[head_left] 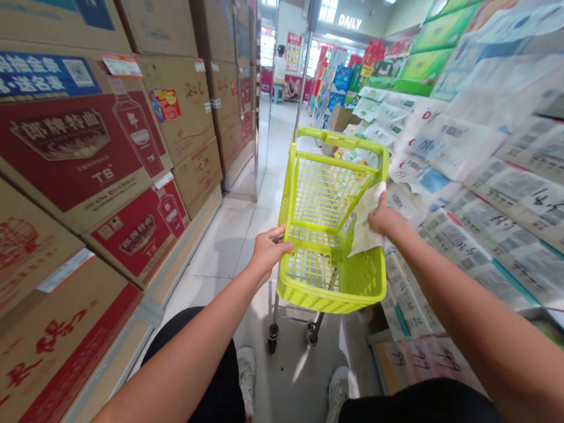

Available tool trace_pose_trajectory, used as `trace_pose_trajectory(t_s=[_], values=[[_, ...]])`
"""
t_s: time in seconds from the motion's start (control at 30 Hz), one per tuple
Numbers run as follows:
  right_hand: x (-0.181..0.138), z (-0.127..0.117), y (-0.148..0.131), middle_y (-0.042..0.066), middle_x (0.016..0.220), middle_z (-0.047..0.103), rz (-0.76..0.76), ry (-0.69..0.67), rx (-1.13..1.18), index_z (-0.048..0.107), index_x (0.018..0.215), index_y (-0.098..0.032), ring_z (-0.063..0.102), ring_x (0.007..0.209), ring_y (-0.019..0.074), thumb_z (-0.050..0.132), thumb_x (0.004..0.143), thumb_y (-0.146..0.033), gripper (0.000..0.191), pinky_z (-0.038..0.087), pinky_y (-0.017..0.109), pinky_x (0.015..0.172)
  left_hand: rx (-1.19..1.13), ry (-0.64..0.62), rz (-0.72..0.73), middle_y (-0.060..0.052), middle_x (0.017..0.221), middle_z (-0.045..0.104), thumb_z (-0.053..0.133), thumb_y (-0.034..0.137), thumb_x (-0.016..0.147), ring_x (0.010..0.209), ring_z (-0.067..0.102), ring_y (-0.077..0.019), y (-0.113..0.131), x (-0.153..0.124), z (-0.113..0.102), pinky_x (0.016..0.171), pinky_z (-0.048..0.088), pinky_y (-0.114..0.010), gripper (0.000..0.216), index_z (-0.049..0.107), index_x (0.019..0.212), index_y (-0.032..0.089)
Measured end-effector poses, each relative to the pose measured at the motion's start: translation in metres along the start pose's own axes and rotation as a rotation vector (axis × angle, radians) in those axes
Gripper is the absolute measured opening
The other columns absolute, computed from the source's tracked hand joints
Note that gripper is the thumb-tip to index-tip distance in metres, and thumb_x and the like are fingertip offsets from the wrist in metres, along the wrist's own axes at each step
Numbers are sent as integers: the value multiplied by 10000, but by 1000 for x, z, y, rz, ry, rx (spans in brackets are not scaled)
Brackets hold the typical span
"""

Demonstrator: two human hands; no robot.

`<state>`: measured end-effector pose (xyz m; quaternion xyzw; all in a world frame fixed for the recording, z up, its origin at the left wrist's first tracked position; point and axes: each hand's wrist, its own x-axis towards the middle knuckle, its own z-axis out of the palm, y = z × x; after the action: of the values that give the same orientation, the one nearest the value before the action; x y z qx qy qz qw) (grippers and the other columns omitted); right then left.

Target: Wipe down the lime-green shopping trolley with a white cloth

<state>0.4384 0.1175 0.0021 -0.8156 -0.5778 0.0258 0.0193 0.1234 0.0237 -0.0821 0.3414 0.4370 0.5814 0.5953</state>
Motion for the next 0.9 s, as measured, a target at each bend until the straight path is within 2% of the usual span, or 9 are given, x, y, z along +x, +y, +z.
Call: trace_pose_trajectory(t_s=[0.13, 0.27, 0.33, 0.4, 0.47, 0.57, 0.67, 0.8, 0.9], values=[[38, -12, -9, 369, 1364, 578, 55, 78, 14, -44, 1667, -41, 635, 1161, 398, 490, 1004, -436, 939, 439, 515, 946, 69, -25, 21, -111, 1213, 770, 744, 83, 500, 989, 738, -225, 4, 2, -12, 797, 582, -275, 718, 770, 1215, 141], [64, -12, -11, 382, 1299, 607, 46, 105, 41, -142, 1632, 21, 674, 1073, 377, 581, 967, -386, 1063, 485, 442, 859, 140, -35, 75, -112, 1298, 738, 733, 83, 533, 1093, 719, -241, 4, 1, -12, 869, 579, -282, 687, 769, 1216, 143], [67, -8, -11, 374, 1293, 618, 8, 85, 85, -208, 1611, 26, 686, 1034, 382, 624, 939, -364, 1138, 507, 427, 816, 96, 20, 42, -116, 1265, 752, 705, 87, 572, 1041, 735, -230, 4, -1, -7, 829, 586, -279, 719, 730, 1289, 141], [63, -3, -11, 358, 1299, 631, -26, 79, 117, -233, 1607, 14, 689, 1031, 403, 649, 918, -363, 1180, 522, 443, 815, 19, 110, -16, -111, 1172, 782, 666, 87, 605, 901, 751, -201, 3, -4, 1, 740, 587, -268, 750, 686, 1353, 144], [53, 3, -9, 358, 1294, 641, -52, 89, 122, -227, 1606, 21, 690, 1044, 425, 648, 917, -371, 1181, 523, 470, 844, -43, 184, -48, -96, 1096, 797, 645, 76, 614, 769, 735, -169, 2, -6, 7, 660, 573, -254, 748, 679, 1358, 151], [32, 12, -6, 380, 1290, 636, -87, 98, 120, -222, 1596, 50, 694, 1072, 435, 589, 959, -383, 1119, 516, 481, 879, -87, 228, -41, -79, 1058, 799, 652, 54, 602, 715, 719, -152, 2, -7, 13, 625, 564, -242, 704, 710, 1297, 154], [5, 21, -3, 356, 1322, 638, -98, 58, 115, -221, 1605, 27, 694, 1116, 421, 556, 977, -398, 1086, 522, 460, 907, -91, 246, -12, -76, 1057, 798, 661, 47, 603, 742, 726, -155, 1, -6, 15, 632, 566, -232, 643, 738, 1233, 151], [-43, 28, 3, 320, 1369, 632, -111, 3, 107, -187, 1624, 9, 691, 1155, 396, 503, 999, -418, 1024, 519, 440, 958, -108, 258, 7, -90, 1165, 779, 667, 26, 599, 793, 736, -163, -1, -5, 15, 657, 579, -236, 613, 751, 1193, 149], [-85, 31, 8, 329, 1394, 611, -152, -29, 127, -186, 1616, 34, 693, 1164, 372, 477, 1006, -419, 1008, 516, 416, 978, -129, 249, 11, -103, 1256, 750, 669, 4, 609, 923, 750, -192, -2, -6, 14, 763, 609, -261, 604, 750, 1188, 155]])
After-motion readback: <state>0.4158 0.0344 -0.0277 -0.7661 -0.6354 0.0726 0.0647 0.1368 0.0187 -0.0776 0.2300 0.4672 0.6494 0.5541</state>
